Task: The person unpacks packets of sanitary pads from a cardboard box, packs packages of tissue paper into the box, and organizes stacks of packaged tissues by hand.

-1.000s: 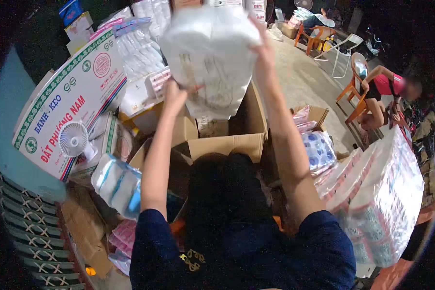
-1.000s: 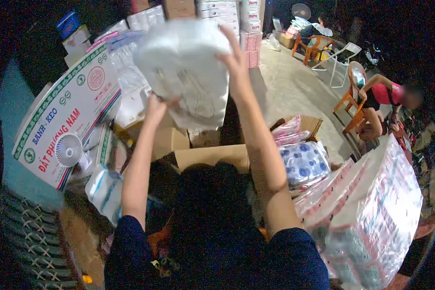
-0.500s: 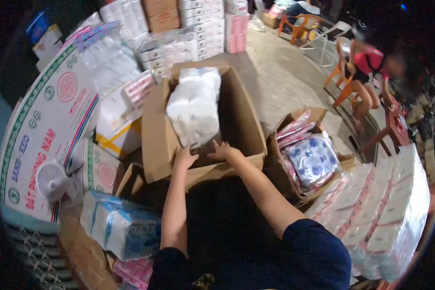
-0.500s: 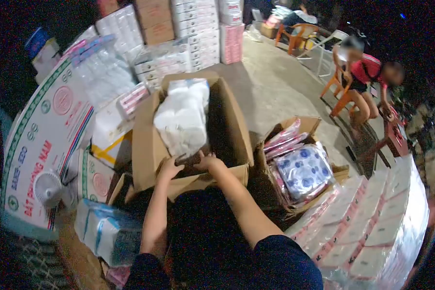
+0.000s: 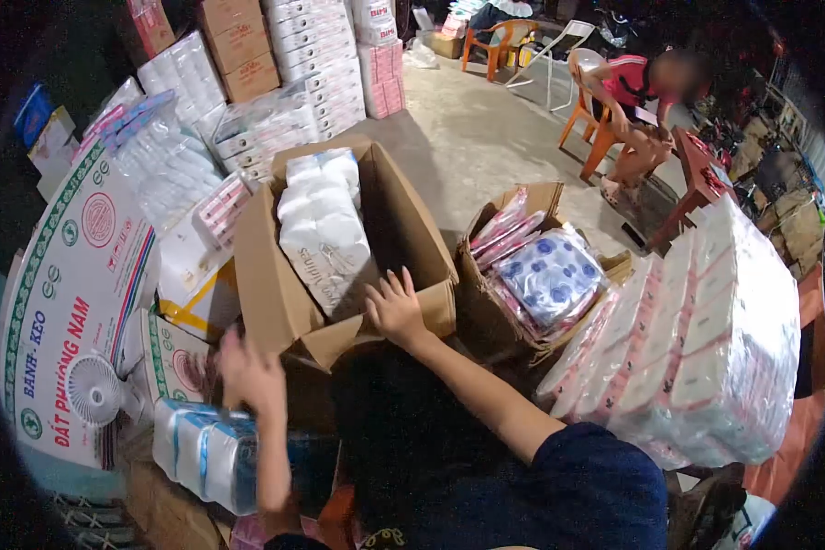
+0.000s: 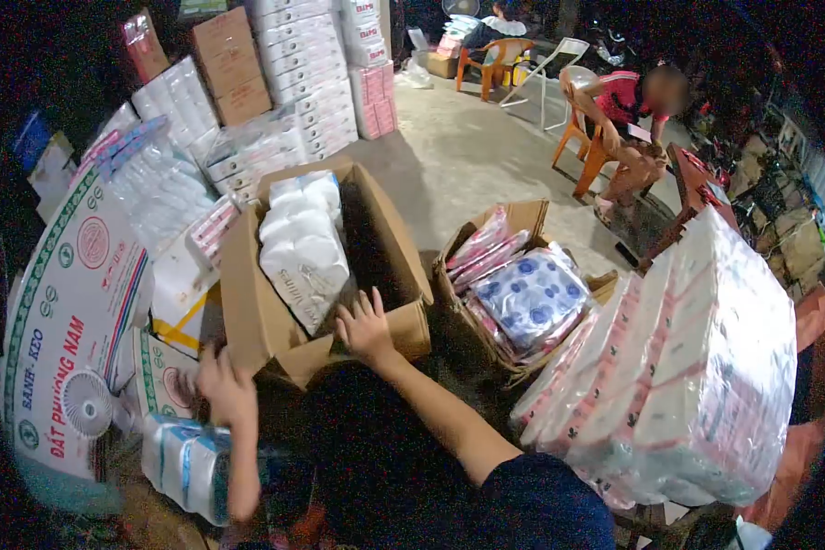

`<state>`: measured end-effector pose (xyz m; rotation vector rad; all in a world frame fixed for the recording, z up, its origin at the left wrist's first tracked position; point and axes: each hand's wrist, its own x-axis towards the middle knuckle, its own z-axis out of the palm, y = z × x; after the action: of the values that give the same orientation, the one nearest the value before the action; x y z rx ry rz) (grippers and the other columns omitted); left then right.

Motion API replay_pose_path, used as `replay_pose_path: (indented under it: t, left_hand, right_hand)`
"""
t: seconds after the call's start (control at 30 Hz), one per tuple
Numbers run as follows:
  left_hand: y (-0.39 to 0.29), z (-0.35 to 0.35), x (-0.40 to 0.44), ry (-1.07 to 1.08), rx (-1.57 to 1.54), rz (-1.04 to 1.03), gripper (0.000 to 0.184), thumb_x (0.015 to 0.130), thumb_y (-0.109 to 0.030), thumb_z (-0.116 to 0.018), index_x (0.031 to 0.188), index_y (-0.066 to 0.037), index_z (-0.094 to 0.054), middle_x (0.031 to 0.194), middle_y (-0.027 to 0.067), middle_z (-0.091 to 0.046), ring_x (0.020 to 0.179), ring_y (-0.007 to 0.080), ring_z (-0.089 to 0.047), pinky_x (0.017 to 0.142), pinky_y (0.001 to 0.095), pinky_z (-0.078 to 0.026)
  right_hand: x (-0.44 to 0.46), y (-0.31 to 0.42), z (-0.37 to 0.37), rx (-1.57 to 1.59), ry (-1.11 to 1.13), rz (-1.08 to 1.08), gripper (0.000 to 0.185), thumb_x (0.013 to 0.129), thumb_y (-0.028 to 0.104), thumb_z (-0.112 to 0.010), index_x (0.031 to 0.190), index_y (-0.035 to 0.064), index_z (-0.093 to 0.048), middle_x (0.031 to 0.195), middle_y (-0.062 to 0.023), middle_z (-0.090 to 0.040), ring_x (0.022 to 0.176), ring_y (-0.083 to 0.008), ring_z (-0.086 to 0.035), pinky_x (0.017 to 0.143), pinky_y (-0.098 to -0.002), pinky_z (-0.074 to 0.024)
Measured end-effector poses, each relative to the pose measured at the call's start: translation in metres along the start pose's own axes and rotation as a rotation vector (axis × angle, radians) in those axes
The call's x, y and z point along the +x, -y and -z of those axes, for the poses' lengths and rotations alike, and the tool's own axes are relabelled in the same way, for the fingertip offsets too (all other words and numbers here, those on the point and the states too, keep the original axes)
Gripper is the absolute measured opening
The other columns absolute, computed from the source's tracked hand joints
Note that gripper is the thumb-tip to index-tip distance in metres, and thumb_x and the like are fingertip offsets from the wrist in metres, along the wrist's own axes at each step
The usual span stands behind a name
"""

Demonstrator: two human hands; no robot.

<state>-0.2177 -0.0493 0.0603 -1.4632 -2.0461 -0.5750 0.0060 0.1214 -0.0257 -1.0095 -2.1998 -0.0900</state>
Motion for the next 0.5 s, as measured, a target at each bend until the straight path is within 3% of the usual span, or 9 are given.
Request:
replay_pose_path:
  t: [0.03,0.07,0.13,0.17,0.27,0.37,0.43,0.5]
  left_hand:
    - [0.016,0.026,-0.016,0.114,0.162,0.152,0.052,0.084,-0.028,-0.057,0.131,-0.008,-0.046,0.137,0.0186,-0.042,0.125,0.0369,-0.038,0.104,0.0551,-0.029]
    - [0.033,0.047,-0.037,0.227,0.324,0.308,0.06,0.084,-0.031,-0.057,0.137,-0.009,-0.04,0.141,0.0194,-0.037,0.129,0.037,-0.035,0.104,0.0565,-0.027]
    - [0.098,0.03,-0.122,0.434,0.566,0.6,0.071,0.084,-0.037,-0.058,0.144,-0.01,-0.031,0.148,0.0202,-0.026,0.136,0.0378,-0.025,0.104,0.0608,-0.024]
    - [0.092,0.042,-0.129,0.434,0.575,0.602,0.071,0.084,-0.037,-0.058,0.144,-0.01,-0.031,0.148,0.0202,-0.026,0.136,0.0378,-0.025,0.104,0.0608,-0.024]
    - [0.078,0.059,-0.146,0.517,0.492,0.653,0.081,0.081,-0.046,-0.058,0.146,-0.01,-0.026,0.152,0.0196,-0.017,0.139,0.0347,-0.022,0.103,0.0631,-0.024]
    - [0.073,0.06,-0.138,0.514,0.346,0.653,0.083,0.081,-0.049,-0.059,0.146,-0.01,-0.025,0.15,0.0198,-0.021,0.137,0.0336,-0.025,0.104,0.0619,-0.022]
    - [0.082,0.065,-0.133,0.57,0.12,0.787,0.089,0.078,-0.052,-0.062,0.146,-0.009,-0.024,0.149,0.0206,-0.025,0.137,0.0336,-0.025,0.106,0.0601,-0.02]
    - [0.083,0.073,-0.141,0.606,0.131,0.712,0.092,0.076,-0.053,-0.063,0.146,-0.008,-0.023,0.148,0.021,-0.026,0.138,0.0336,-0.023,0.107,0.0588,-0.018]
  right_hand:
    - [-0.008,0.003,0.007,0.079,-0.012,-0.054,0.049,0.084,0.024,-0.057,0.129,0.0059,-0.048,0.127,-0.0215,-0.05,0.124,-0.0367,-0.042,0.108,-0.054,-0.0223]
    - [-0.013,0.004,0.016,0.088,-0.015,-0.05,0.049,0.084,0.024,-0.057,0.129,0.0059,-0.048,0.127,-0.0215,-0.05,0.124,-0.0367,-0.042,0.108,-0.054,-0.0223]
    - [-0.027,0.012,0.037,0.012,0.093,-0.096,0.054,0.084,0.025,-0.056,0.133,0.0074,-0.044,0.138,-0.0235,-0.038,0.132,-0.0374,-0.031,0.105,-0.0574,-0.0236]
    - [-0.034,0.017,0.041,-0.026,0.147,-0.119,0.06,0.084,0.027,-0.056,0.138,0.0082,-0.039,0.144,-0.024,-0.028,0.136,-0.0373,-0.024,0.104,-0.0595,-0.0238]
    - [-0.053,0.038,0.055,0.017,0.162,-0.178,0.062,0.083,0.027,-0.056,0.139,0.0086,-0.036,0.144,-0.0262,-0.027,0.136,-0.0386,-0.023,0.104,-0.0592,-0.0224]
    - [-0.079,0.054,0.075,0.005,0.229,-0.164,0.063,0.083,0.029,-0.056,0.139,0.0083,-0.036,0.144,-0.0279,-0.026,0.135,-0.04,-0.023,0.106,-0.0583,-0.0208]
    - [-0.09,0.058,0.087,-0.021,0.236,-0.138,0.063,0.083,0.029,-0.057,0.139,0.008,-0.037,0.144,-0.0281,-0.026,0.135,-0.0402,-0.023,0.107,-0.058,-0.0206]
    - [-0.101,0.06,0.099,-0.011,0.28,-0.098,0.065,0.081,0.028,-0.058,0.139,0.0072,-0.037,0.145,-0.0281,-0.022,0.138,-0.0398,-0.019,0.108,-0.0594,-0.016]
